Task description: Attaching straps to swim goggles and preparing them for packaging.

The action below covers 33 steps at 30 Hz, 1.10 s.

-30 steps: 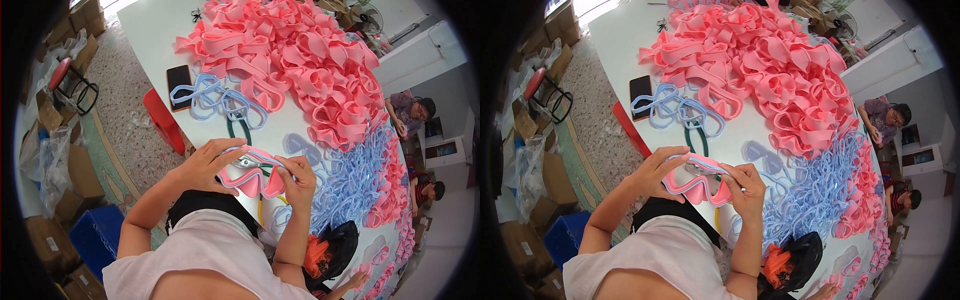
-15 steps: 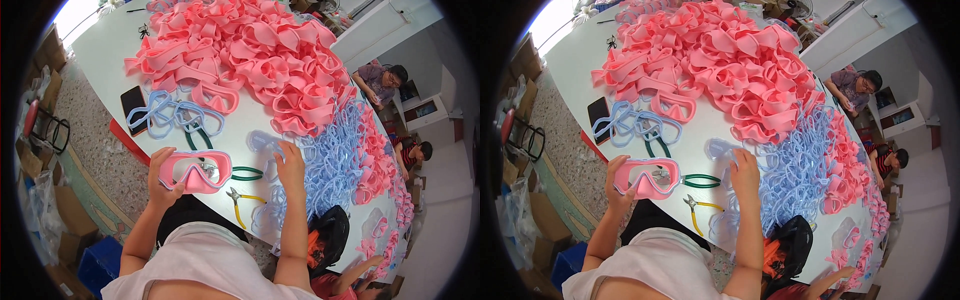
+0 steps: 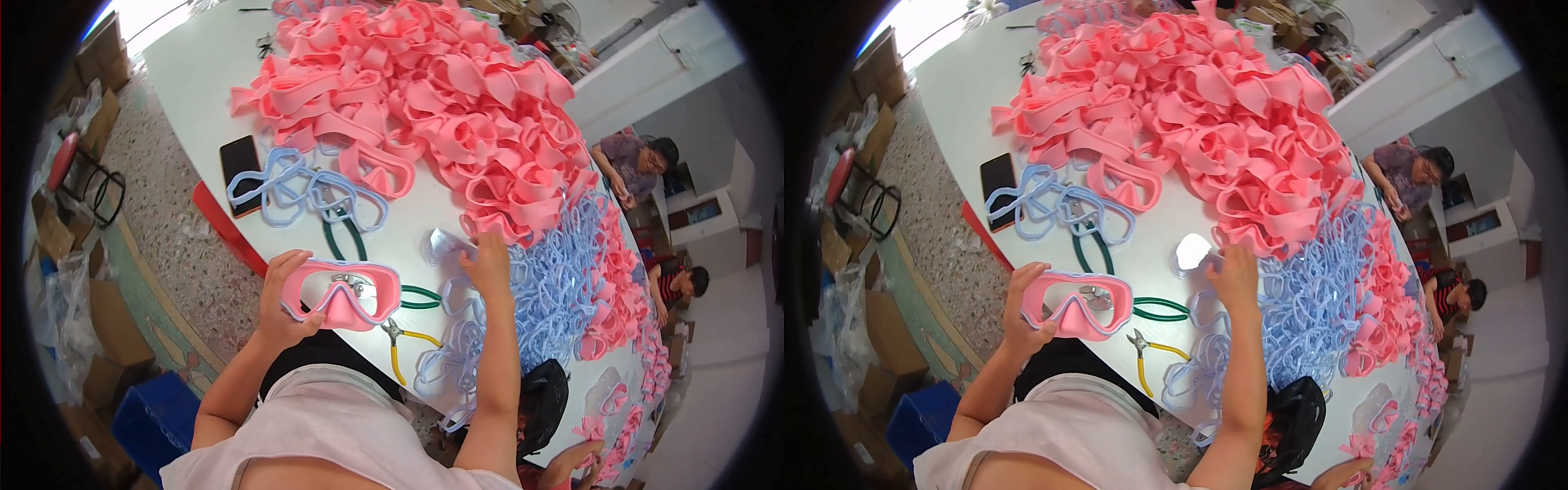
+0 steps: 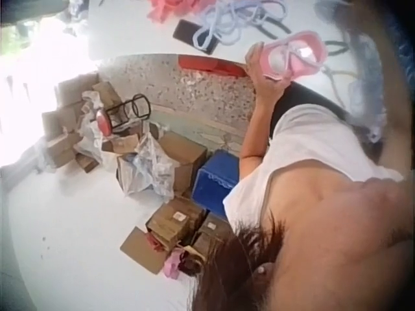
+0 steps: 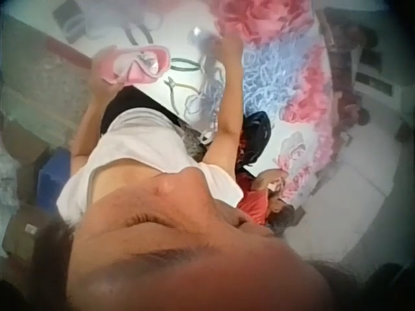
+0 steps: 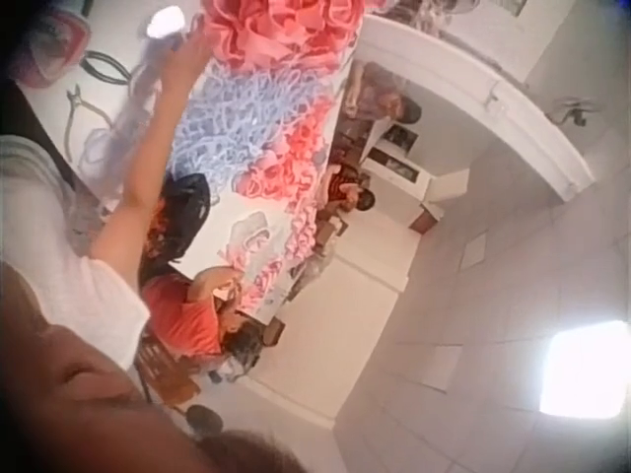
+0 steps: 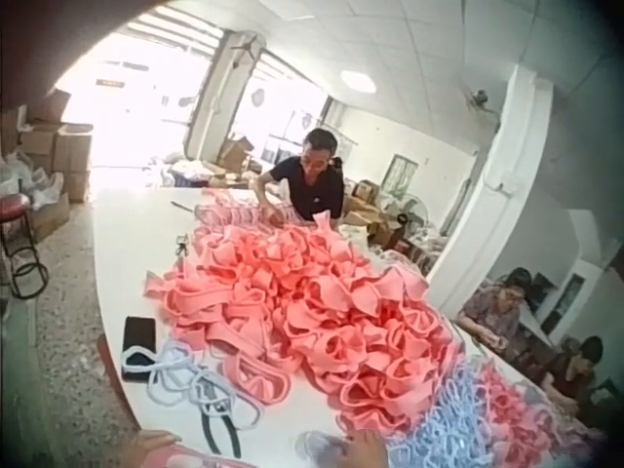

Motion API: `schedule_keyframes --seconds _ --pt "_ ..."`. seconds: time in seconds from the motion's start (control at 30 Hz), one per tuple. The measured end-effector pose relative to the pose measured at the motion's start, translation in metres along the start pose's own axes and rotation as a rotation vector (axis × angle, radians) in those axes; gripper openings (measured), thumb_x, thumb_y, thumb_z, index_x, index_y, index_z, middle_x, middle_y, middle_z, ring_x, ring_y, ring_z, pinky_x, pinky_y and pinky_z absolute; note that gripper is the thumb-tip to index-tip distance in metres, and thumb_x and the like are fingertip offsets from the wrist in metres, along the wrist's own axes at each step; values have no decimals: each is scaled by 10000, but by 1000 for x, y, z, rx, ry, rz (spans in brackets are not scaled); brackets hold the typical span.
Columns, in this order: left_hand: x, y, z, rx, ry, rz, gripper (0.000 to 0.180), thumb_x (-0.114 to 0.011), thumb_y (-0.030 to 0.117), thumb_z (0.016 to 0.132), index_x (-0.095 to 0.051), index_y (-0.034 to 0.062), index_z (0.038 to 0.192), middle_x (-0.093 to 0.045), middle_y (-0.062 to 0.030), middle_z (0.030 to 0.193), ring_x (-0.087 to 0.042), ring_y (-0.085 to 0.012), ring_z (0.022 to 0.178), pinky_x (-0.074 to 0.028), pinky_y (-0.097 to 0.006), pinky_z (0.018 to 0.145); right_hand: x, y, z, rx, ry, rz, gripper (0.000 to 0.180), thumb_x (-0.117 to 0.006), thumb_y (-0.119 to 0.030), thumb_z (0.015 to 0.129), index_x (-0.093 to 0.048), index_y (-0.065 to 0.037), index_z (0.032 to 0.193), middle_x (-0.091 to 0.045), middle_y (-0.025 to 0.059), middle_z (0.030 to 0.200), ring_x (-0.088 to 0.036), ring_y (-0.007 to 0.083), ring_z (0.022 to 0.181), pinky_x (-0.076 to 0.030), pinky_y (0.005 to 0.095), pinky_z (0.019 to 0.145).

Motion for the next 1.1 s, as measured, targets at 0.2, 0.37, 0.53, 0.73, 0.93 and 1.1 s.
schedule_keyframes --seconds 0.2,0.37,0.53,0.73,0.93,1.1 --pt "-12 5 6 -108 -34 18 860 -835 328 650 -425 -12 1325 -490 -203 1267 -493 -354 1161 -407 -419 983 76 -78 3 -18 199 548 291 -669 -54 773 -622 -1 1055 -633 151 924 -604 315 808 -501 403 700" --pt "-18 15 8 -200 7 65 955 -869 312 602 -362 32 1362 -490 -186 1278 -493 -329 1157 -397 -417 983 119 -153 -5 475 308 153 341 -614 -6 743 -639 55 1077 -638 131 919 -615 254 779 -493 370 648" --pt "-24 23 10 -287 130 70 936 -875 318 607 -359 64 1345 -498 -171 1270 -512 -322 1132 -395 -421 973 115 -190 -17 620 256 -8 366 -633 -40 717 -653 43 1072 -625 102 903 -584 220 756 -453 334 617" --pt "-21 40 15 -374 143 184 929 -878 289 611 -327 69 1325 -489 -206 1197 -551 -335 1050 -460 -437 857 112 -193 -18 661 250 -48 418 -593 -62 742 -627 91 1129 -609 138 947 -552 210 781 -463 326 651" --pt "-30 34 9 -422 234 106 882 -896 255 580 -366 136 1275 -491 -201 1256 -528 -334 1107 -444 -444 905 109 -194 -22 605 229 48 438 -606 -38 726 -619 88 1145 -589 137 959 -547 224 770 -472 327 651" --pt "-27 34 5 -437 210 103 790 -899 256 566 -413 195 1186 -486 -211 1255 -540 -352 1065 -449 -460 897 105 -192 -26 514 222 107 438 -612 -18 712 -621 73 1140 -582 138 978 -553 234 764 -473 327 647"
Point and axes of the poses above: each hand's wrist, its own z-axis towards the middle knuckle, its own x-axis out of the back of the hand, y = z × x, the point moved 1 cm from there along z, towards the middle knuckle
